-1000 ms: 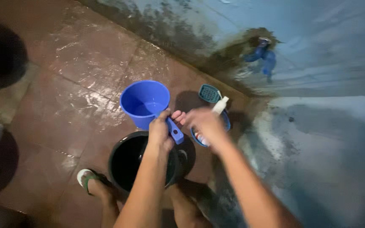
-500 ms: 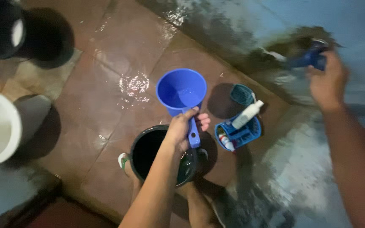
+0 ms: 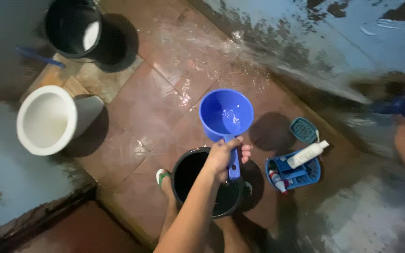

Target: The person scrubs a light blue wall with a green sponge, repeatedly dipping it into a bucket of soapy water. They then use a blue cup to scoop water from a larger bucket and pour it onto the wall to rinse the scrubbed area.

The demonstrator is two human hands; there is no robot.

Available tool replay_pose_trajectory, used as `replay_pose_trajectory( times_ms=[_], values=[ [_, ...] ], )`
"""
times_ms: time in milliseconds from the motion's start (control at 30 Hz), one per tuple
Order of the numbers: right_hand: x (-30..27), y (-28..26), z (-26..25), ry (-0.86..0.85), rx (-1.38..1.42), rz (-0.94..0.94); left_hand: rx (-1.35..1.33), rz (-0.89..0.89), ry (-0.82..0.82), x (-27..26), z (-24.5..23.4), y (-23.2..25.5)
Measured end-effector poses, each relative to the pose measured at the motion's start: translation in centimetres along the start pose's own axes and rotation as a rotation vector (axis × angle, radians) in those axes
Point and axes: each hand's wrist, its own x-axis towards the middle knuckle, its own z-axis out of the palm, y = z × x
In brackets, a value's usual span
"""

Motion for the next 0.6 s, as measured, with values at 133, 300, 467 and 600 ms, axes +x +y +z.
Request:
replay_pose_trajectory(
  times_ms=[133, 300, 467, 600],
  values=[
    [-0.1, 0.6, 1.4, -0.080, 0.003, 0.108, -0.014, -0.020, 0.039, -0.9, -1.0, -0.7],
    [-0.1, -0.2, 1.3, -0.129, 0.003, 0.185, -0.050, -0.029, 0.054, -1.8, -1.3, -1.5],
    [-1.3, -0.7, 0.9, -0.168, -0.001, 0.229, -0.065, -0.025, 0.048, -2.3, -1.1, -1.7],
    [-2.5, -1.0, 0.5, -0.206, -0.009, 0.243, -0.090, -0.017, 0.021, -2.3, -1.4, -2.0]
  ],
)
